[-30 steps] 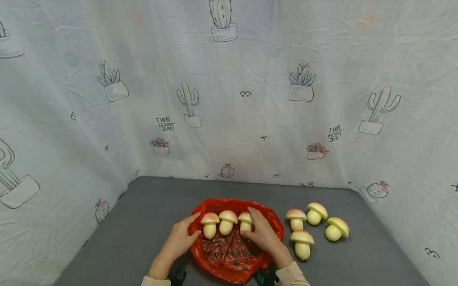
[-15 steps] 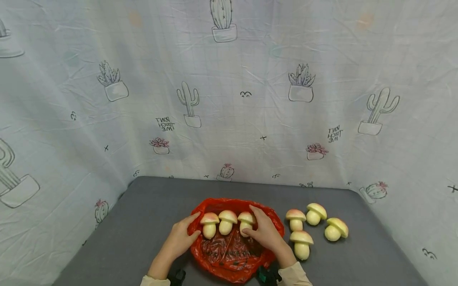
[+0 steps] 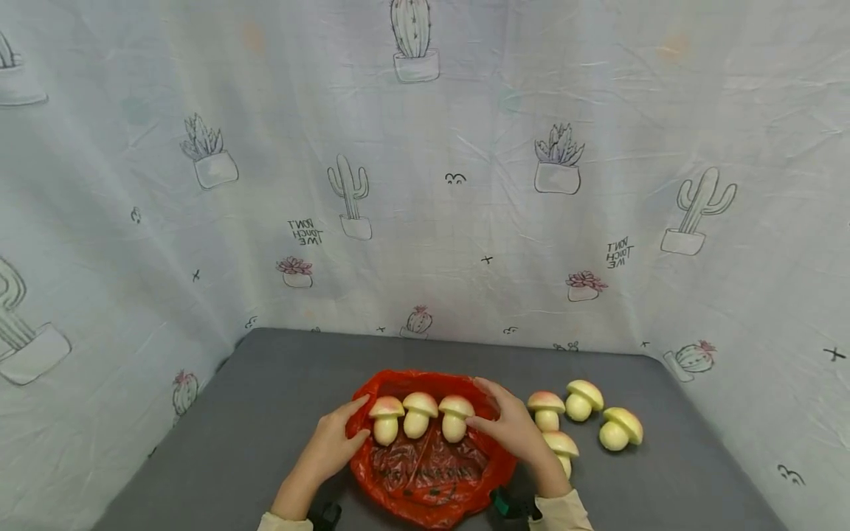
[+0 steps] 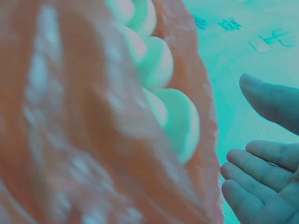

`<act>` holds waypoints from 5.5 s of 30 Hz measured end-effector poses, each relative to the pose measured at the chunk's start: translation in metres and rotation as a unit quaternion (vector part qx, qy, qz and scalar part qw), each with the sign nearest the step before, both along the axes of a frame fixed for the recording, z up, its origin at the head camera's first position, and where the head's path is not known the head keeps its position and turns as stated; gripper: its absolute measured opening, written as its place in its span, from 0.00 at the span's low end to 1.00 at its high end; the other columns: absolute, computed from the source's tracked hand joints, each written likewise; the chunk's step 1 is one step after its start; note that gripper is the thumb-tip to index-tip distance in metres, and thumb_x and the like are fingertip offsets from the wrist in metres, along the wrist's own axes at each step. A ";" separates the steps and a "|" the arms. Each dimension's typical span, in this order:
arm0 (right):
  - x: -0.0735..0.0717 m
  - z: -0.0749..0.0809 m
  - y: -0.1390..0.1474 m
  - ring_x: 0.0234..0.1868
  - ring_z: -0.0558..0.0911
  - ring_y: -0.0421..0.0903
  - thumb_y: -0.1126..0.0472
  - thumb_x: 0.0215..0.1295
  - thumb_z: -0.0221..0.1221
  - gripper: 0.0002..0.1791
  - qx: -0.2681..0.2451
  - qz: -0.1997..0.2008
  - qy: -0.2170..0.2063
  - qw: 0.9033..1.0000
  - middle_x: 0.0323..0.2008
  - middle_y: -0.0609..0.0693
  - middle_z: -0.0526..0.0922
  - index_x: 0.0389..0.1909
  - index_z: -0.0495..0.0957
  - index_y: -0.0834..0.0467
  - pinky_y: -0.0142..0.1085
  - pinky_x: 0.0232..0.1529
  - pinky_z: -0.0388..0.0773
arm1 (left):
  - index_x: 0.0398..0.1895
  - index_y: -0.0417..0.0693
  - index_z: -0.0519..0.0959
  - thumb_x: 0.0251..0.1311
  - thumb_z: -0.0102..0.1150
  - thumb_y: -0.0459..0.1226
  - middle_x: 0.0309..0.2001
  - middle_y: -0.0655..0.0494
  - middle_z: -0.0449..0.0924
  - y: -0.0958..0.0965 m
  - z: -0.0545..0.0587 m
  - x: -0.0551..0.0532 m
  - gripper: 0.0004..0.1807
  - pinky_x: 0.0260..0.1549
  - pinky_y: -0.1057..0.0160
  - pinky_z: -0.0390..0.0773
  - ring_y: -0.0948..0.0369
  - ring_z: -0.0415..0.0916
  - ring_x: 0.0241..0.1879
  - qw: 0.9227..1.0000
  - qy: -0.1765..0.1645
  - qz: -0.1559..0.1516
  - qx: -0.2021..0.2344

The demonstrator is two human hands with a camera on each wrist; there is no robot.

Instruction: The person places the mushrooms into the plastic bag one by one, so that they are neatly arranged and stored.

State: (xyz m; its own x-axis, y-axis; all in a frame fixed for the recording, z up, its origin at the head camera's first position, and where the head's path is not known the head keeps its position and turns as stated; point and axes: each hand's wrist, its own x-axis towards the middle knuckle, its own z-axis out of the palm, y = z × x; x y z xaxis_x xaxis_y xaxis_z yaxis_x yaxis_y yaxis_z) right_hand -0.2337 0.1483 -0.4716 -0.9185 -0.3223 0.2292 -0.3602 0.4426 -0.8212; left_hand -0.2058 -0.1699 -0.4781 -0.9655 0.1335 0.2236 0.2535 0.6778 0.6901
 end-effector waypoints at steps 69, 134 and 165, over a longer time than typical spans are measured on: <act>0.029 -0.015 0.185 0.70 0.40 0.73 0.48 0.61 0.61 0.57 0.046 -0.294 -0.086 0.951 0.72 0.72 0.35 0.74 0.29 0.63 0.68 0.63 0.46 | 0.63 0.42 0.72 0.54 0.64 0.30 0.59 0.38 0.73 -0.006 0.000 -0.001 0.29 0.48 0.47 0.78 0.43 0.72 0.57 1.000 0.004 0.002 0.007; 0.034 0.029 0.148 0.55 0.71 0.38 0.50 0.61 0.63 0.47 0.090 -0.229 0.048 0.968 0.64 0.70 0.62 0.72 0.48 0.65 0.11 0.38 0.61 | 0.62 0.40 0.73 0.53 0.64 0.30 0.57 0.38 0.75 -0.005 0.000 0.001 0.29 0.50 0.45 0.76 0.43 0.72 0.57 1.000 0.024 -0.001 0.002; 0.018 0.010 0.038 0.61 0.72 0.56 0.50 0.58 0.65 0.43 0.062 -0.025 0.055 0.996 0.65 0.58 0.68 0.70 0.57 0.60 0.51 0.57 0.72 | 0.63 0.41 0.71 0.54 0.63 0.30 0.59 0.37 0.72 -0.003 0.003 0.000 0.30 0.46 0.49 0.79 0.43 0.73 0.57 1.000 -0.003 0.004 0.011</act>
